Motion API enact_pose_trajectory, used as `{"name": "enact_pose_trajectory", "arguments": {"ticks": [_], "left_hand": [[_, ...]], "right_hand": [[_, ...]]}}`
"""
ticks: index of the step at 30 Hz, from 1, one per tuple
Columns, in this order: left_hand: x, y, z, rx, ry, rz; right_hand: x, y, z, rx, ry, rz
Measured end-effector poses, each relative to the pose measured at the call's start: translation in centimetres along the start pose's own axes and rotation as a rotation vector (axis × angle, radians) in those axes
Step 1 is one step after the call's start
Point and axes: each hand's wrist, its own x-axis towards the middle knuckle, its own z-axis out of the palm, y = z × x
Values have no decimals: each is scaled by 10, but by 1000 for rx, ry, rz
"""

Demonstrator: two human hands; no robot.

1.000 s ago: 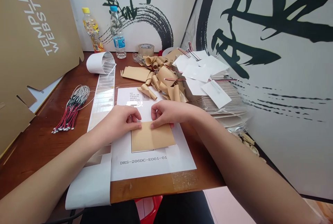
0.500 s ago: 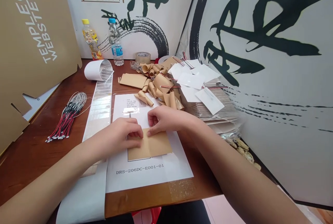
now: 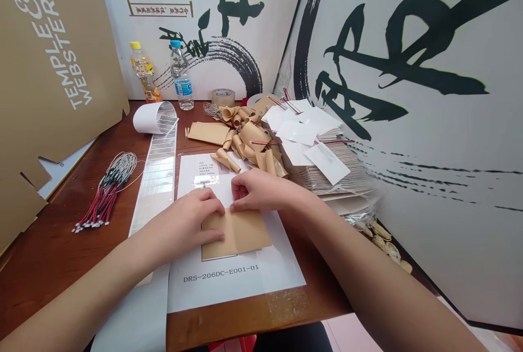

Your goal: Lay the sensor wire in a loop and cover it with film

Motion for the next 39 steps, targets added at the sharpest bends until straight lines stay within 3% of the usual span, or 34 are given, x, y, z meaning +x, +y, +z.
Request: {"name": "enact_pose_trajectory", "arguments": {"ticks": [14,22,29,39], "left_hand": [[7,-7,3,-81,128,-105],[6,-10,5,-120,161,-106],[9,-8,3,-130,165,-86],[9,-5,-1,-157,149,-118]], "right_hand": [[3,4,5,4,80,-38],[5,-8,15,25,160,-142],[7,-15,28,68,152,-259],[8,-11,31,77,189,-270]]}}
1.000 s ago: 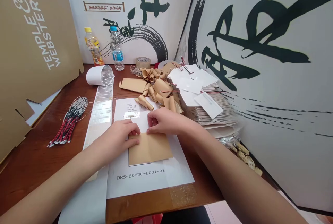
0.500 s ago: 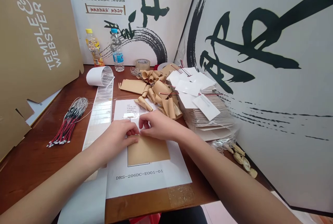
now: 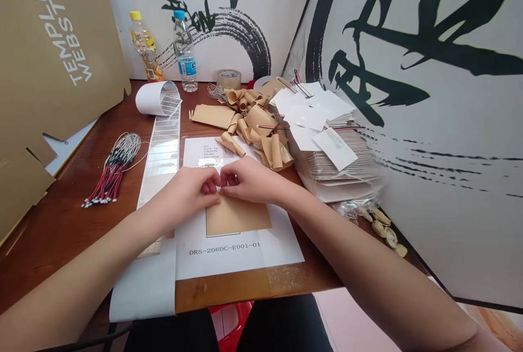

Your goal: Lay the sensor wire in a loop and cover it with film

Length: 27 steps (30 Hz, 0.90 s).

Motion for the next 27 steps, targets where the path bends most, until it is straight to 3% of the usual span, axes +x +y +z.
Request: {"name": "enact_pose_trajectory", "arguments": {"ticks": [6,12,27], "left_hand": [[-2,1,-4,46,-126,67],[-19,17,-2,162,-345,237],[-21,24,0,189,-400,200]], "right_hand": [[-1,-3,2,-20,-11,-12],[-3,-2,1,-19,-29,-23],[-5,-3,1,-70,-29,-38]]}}
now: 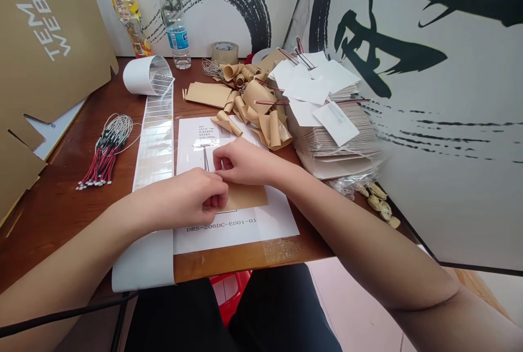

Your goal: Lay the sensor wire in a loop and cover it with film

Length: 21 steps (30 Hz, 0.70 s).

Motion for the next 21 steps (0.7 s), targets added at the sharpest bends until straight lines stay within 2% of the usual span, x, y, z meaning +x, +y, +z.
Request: {"name": "enact_pose_trajectory", "arguments": {"ticks": [5,13,21], "left_hand": [[0,2,0,30,-16,8],[1,4,-1,33,15,16],[2,2,0,-46,12,19]], "right_hand": [[1,-1,2,-22,9,6],[-2,0,3,31,-123,87],[-2,0,4,84,-116,88]]}}
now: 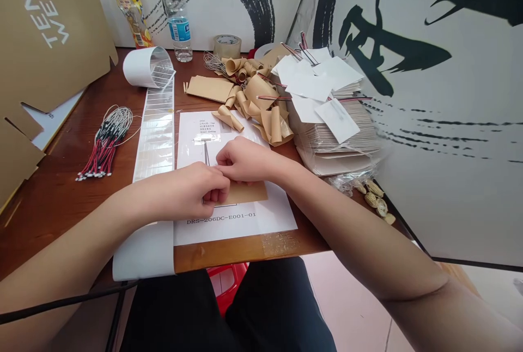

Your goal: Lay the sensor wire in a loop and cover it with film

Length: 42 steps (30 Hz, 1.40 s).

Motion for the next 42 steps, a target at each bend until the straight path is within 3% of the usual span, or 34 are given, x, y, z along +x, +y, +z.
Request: {"name": "enact_pose_trajectory", "arguments": {"ticks": [42], "left_hand": [[1,1,-3,69,-113,-39]], "right_hand": [[-1,3,-2,65,-20,1]]}}
